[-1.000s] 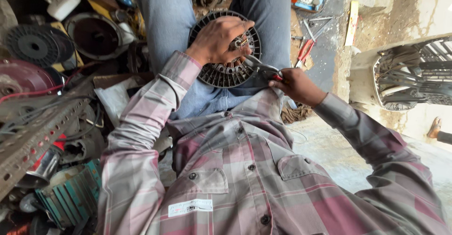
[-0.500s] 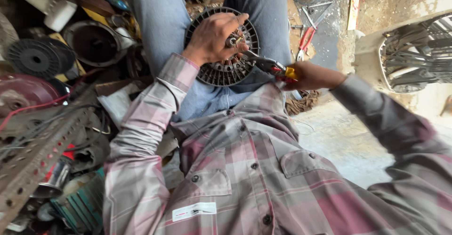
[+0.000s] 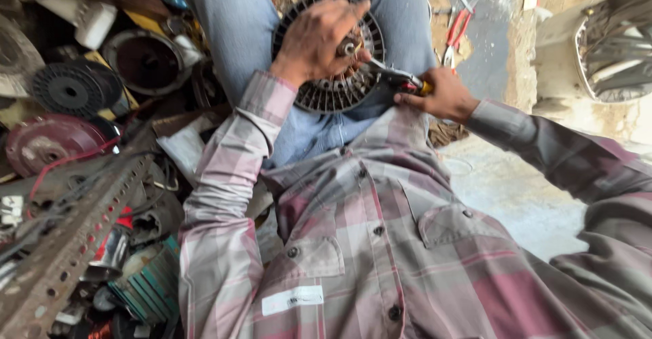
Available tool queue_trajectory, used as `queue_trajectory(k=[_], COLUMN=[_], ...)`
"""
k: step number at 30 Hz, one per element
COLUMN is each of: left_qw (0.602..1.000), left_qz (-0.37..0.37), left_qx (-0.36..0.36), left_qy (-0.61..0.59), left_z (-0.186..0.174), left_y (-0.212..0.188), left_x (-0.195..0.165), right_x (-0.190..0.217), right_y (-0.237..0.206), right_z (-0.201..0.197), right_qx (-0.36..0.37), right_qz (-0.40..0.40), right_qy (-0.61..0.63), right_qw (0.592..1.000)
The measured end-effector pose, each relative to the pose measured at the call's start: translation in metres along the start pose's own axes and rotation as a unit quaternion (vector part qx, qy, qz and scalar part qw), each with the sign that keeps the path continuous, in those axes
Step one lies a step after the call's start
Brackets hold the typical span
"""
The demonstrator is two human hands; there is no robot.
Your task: The person sits on the floor and uses pliers to remove copper wire coils from a motor rotor resting on their lap. They repeatedly grip and pull the wires, occasionally switching between pliers and a screwdriver to loosen and extract the coils.
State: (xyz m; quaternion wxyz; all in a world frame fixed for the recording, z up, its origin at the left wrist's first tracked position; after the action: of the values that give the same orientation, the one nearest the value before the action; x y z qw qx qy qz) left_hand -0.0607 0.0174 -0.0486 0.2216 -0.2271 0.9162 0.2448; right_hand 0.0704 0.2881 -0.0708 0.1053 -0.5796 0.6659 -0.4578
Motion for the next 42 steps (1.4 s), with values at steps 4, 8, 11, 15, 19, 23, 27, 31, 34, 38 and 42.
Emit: queue_trajectory(k=[4,8,11,15,19,23,27,31,34,38,42], left_qw=[0.998,0.998,0.999,0.999,0.997,0.998,0.998,0.997,0.998,0.996,0.995], left_qz=[0.007,0.045,0.030,-0.015,0.009,0.004,0.012,0.047,0.028,0.054,0.045], left_qx=[-0.028,-0.047,-0.037,-0.036,-0.075,-0.056,-0.053,-0.063,-0.029,-0.049,-0.049], left_qy=[-0.064,-0.013,-0.006,0.010,0.015,-0.017,-0.021,-0.017,-0.053,-0.053,-0.076], left_z=[0.002,0.003,0.003,0.006,0.002,0.001,-0.001,-0.002,0.003,0.007,0.013], left_y=[-0.005,-0.008,-0.007,-0.010,-0.014,-0.012,-0.007,-0.004,-0.001,0.000,-0.003], left_x=[0.003,0.001,0.007,0.012,0.014,0.016,0.015,0.014,0.019,0.022,0.025], right_x=[0.010,0.014,0.014,0.019,0.014,0.017,0.013,0.013,0.029,0.027,0.019], right_y=[-0.012,-0.023,-0.032,-0.047,-0.051,-0.052,-0.042,-0.029,-0.022,-0.006,0.006], right_z=[-0.003,0.004,0.006,-0.003,-0.008,-0.018,-0.024,-0.032,-0.043,-0.047,-0.049], right_qx=[-0.164,-0.111,-0.072,-0.130,-0.088,-0.076,0.004,0.052,-0.022,0.021,0.048], right_qz=[-0.102,-0.173,-0.183,-0.252,-0.184,-0.208,-0.105,-0.057,-0.232,-0.201,-0.130], right_qy=[-0.071,0.029,0.041,-0.050,-0.083,-0.079,-0.047,-0.017,-0.096,-0.112,-0.120], right_qw=[0.979,0.978,0.980,0.958,0.975,0.972,0.993,0.997,0.968,0.973,0.983])
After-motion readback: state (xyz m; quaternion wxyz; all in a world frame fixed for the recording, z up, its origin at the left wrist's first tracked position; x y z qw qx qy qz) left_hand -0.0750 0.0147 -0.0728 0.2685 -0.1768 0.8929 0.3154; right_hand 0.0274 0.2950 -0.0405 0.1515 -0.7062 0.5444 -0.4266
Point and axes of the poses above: each hand's wrist, its own y-axis towards the middle knuckle, its own z-axis out of the palm, x = y × z, the point moved 4 cm from there along y, towards the middle knuckle, and after that the axes turned 2 degrees about x, right-handed, at the moved point
